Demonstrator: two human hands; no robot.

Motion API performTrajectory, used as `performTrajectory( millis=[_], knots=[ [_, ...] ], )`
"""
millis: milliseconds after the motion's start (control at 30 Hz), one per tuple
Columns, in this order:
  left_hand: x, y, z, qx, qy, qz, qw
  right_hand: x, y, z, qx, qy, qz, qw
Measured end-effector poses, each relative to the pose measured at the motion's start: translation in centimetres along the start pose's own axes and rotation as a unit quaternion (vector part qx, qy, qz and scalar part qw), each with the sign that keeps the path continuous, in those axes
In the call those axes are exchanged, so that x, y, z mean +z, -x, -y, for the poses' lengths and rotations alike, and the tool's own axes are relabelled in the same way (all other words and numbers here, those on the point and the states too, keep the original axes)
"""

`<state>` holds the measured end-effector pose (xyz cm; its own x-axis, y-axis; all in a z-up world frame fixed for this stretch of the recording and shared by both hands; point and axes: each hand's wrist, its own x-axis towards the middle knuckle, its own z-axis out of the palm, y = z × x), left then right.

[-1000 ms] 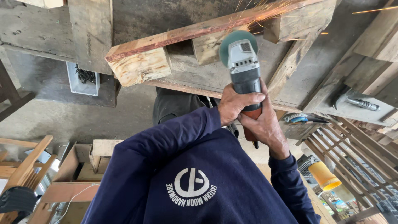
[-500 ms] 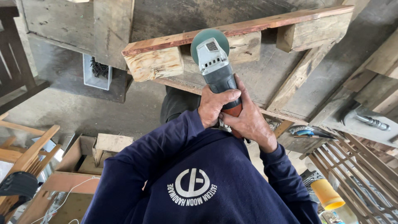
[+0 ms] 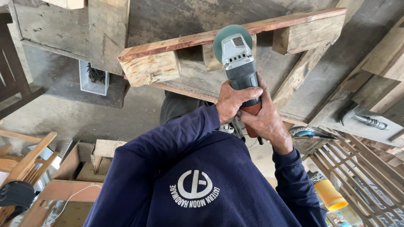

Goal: The person uses an angle grinder to smooth the edges and surfaces of a wooden pallet. They hold the pallet with one hand while operating the tool with the other, generating sparks as the disc contacts the wood.

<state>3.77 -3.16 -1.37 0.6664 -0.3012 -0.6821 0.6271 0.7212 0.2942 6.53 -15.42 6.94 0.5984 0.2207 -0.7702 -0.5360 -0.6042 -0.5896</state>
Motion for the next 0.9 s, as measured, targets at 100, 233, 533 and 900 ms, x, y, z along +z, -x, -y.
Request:
performTrajectory(
  millis=[100, 233, 533, 900],
  knots=[
    [0.6, -1.1, 0.7, 0.003, 0.017, 0.030, 0.999, -0.7, 0.0, -0.9, -0.016, -0.031, -0.015, 0.999],
    [1.6, -2.5, 1.6, -0.007, 0.004, 0.029, 1.000, -2.1, 0.1, -1.6, -0.042, -0.037, -0.032, 0.998],
    [4.3, -5.4, 2.9, -0.012, -0.045, 0.056, 0.997, -5.3, -0.1, -3.5, -0.047, -0.048, -0.060, 0.996],
    [5.9, -6.7, 3.8, 0.033, -0.042, 0.060, 0.997, -8.2, -0.9, -4.2, -0.009, 0.006, -0.057, 0.998]
  ],
)
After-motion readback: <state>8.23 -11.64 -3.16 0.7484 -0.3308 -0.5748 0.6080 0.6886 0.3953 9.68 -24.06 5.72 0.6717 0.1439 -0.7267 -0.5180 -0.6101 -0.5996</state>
